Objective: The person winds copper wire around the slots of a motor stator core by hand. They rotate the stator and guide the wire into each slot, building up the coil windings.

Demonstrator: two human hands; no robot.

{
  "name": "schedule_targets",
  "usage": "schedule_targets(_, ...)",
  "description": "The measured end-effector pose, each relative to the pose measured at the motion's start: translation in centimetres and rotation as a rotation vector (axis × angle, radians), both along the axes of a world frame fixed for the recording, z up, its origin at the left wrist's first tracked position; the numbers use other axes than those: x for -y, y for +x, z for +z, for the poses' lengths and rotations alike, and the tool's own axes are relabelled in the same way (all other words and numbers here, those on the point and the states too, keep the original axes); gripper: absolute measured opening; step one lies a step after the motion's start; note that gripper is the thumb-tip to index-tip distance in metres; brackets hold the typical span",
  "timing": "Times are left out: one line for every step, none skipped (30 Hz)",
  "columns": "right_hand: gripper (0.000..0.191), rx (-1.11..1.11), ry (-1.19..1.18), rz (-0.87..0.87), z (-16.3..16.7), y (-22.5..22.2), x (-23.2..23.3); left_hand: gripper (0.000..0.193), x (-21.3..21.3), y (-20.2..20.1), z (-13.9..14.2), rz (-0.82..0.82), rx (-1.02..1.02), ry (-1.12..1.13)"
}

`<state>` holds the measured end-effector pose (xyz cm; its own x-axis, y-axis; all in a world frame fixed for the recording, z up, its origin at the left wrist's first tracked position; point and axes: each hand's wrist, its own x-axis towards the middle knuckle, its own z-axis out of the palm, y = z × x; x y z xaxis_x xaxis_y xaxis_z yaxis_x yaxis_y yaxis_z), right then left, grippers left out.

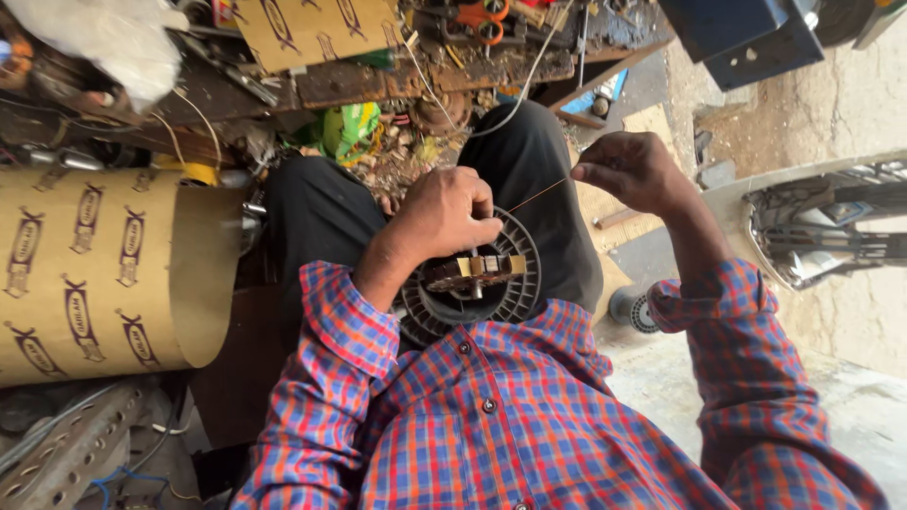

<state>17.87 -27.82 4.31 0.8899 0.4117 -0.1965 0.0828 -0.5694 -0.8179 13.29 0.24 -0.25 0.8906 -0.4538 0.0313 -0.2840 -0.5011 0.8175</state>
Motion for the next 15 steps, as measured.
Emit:
schedule_targets(0.031, 0.009, 0.001, -0.013, -0.1, -0.4, 0.2, 0.021, -0.1, -0.2, -0.3, -0.014, 0.027, -0.032)
schedule_targets(0.031, 0.021, -0.085, -0.004, -0.3, -0.7, 0.5, 0.02, -0.2, -0.3, -0.5, -0.03, 0.055, -0.064)
schedule_targets(0.031, 0.034, -0.17, 0.001, -0.5, -1.0, 0.8, 0.02, -0.3, -0.4, -0.7, -0.028, 0.038, -0.059)
schedule_targets(0.031, 0.048, -0.255, 0.004, -0.8, -1.0, 1.2, 0.02, -0.4, -0.4, -0.7, -0.03, 0.021, -0.055)
schedule_targets(0.032, 0.026, -0.262, -0.023, -1.1, -1.0, 1.5, 0.02, -0.5, -0.4, -0.9, -0.031, 0.008, -0.052)
schedule_targets(0.032, 0.01, -0.269, -0.052, -1.4, -0.9, 1.8, 0.02, -0.6, -0.3, -1.0, -0.047, 0.017, -0.062)
schedule_targets(0.033, -0.002, -0.275, -0.08, -1.6, -0.8, 2.3, 0.019, -0.6, -0.3, -1.0, -0.061, 0.031, -0.071)
schedule_targets(0.033, -0.009, -0.244, -0.123, -1.8, -0.6, 2.7, 0.019, -0.6, -0.2, -1.1, -0.074, 0.041, -0.078)
schedule_targets(0.032, -0.021, -0.211, -0.165, -2.0, -0.5, 3.3, 0.019, -0.7, -0.2, -1.1, -0.072, 0.037, -0.072)
schedule_targets(0.032, -0.037, -0.176, -0.21, -2.2, -0.4, 3.9, 0.018, -0.7, -0.2, -1.2, -0.073, 0.03, -0.065)
schedule_targets(0.032, 0.0, -0.176, -0.222, -2.3, -0.3, 4.6, 0.018, -0.8, -0.3, -1.2, -0.075, 0.023, -0.056)
schedule_targets(0.031, 0.036, -0.177, -0.235, -2.4, -0.2, 5.3, 0.018, -0.8, -0.3, -1.2, -0.088, 0.011, -0.06)
schedule_targets(0.031, 0.07, -0.178, -0.248, -2.5, -0.2, 6.0, 0.017, -0.8, -0.3, -1.2, -0.101, -0.003, -0.064)
schedule_targets(0.03, 0.023, -0.178, -0.304, -2.4, -0.2, 6.7, 0.017, -0.8, -0.4, -1.0, -0.113, -0.019, -0.067)
schedule_targets(0.029, -0.022, -0.178, -0.36, -2.2, -0.2, 7.4, 0.017, -0.9, -0.4, -1.0, -0.107, -0.022, -0.062)
